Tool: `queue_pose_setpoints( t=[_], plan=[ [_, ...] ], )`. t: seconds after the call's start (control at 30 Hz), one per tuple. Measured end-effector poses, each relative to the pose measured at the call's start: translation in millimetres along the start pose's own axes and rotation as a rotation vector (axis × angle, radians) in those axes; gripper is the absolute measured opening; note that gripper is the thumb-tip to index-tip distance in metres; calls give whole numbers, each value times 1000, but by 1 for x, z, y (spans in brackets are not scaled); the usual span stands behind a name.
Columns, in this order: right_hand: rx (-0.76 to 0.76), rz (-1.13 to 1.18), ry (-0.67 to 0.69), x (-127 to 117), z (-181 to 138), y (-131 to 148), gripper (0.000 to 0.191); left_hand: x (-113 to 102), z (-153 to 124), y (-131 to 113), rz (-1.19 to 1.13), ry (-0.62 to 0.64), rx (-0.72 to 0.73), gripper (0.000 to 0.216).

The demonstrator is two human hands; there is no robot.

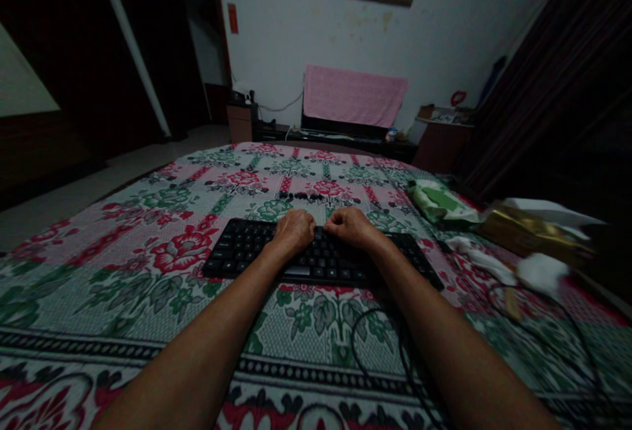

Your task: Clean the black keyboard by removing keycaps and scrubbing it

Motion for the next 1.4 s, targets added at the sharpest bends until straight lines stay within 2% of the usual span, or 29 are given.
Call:
queue_pose_setpoints(
  t=[0.27, 0.5, 0.97, 1.17, 1.4],
  plan=[
    [84, 205, 153, 4, 6, -11, 12, 1, 0, 0, 9, 27, -27, 35],
    [30, 253, 196, 4, 7, -11, 15, 1, -1, 0, 9, -5, -3, 34],
    [223, 341, 387, 7, 7, -14, 13, 4, 2, 2, -16, 23, -29, 35],
    [205, 390, 372, 6, 5, -14, 14, 2, 1, 3, -38, 14, -27, 34],
    [343, 381, 439, 8, 8, -17, 6, 5, 3, 3, -46, 12, -23, 34]
  ],
)
Point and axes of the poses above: each hand's wrist, its own z-axis towards the middle knuckle, its own x-axis out of the palm, y = z × x, the point moved 6 cm from there along z, towards the middle knuckle, and after that the axes turned 2 degrees about -y, right-handed, at the moved point
